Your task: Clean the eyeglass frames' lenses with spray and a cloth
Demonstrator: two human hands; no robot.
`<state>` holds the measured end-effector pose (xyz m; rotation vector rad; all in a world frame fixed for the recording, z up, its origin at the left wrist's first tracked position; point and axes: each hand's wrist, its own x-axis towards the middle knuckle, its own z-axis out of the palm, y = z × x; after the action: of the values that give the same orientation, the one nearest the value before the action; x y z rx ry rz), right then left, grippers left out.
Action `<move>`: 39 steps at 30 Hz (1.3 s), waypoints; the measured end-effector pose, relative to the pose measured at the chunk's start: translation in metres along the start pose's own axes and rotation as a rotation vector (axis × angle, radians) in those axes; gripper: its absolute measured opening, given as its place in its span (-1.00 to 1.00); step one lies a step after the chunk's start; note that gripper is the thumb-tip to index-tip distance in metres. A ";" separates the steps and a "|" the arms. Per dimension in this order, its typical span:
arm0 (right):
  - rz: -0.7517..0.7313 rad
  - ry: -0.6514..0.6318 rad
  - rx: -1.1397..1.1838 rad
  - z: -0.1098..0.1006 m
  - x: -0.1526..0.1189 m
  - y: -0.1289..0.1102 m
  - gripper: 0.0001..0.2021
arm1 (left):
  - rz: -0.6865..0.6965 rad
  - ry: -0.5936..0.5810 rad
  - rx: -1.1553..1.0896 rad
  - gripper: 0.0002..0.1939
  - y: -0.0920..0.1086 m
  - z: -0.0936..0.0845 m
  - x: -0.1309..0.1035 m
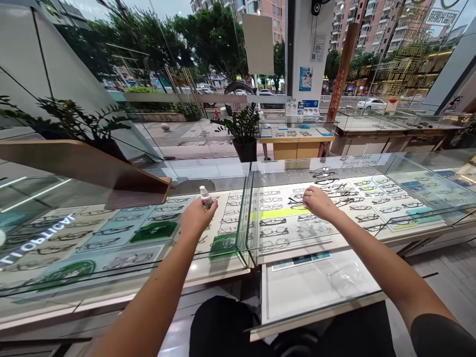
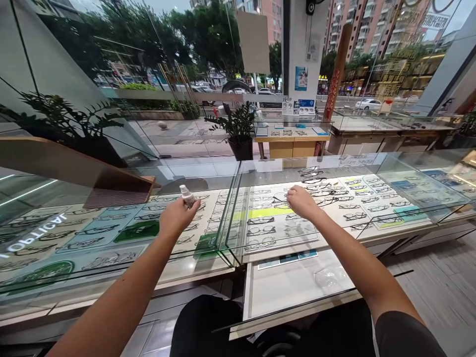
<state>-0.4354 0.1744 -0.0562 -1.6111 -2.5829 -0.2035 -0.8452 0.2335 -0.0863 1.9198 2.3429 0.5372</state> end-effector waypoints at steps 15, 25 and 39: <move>0.084 -0.013 0.090 0.011 0.001 0.005 -0.78 | -0.002 -0.004 0.029 -0.56 -0.002 0.001 0.000; 0.053 0.244 0.270 -0.022 -0.011 -0.017 -0.92 | -0.006 0.010 0.013 -0.58 -0.002 0.001 -0.001; -0.480 -0.508 0.387 0.063 -0.066 -0.127 -0.91 | 0.009 0.039 0.015 -0.56 -0.003 0.002 0.000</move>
<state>-0.5212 0.0705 -0.1360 -0.9832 -3.0756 0.7237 -0.8473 0.2336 -0.0894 1.9447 2.3698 0.5644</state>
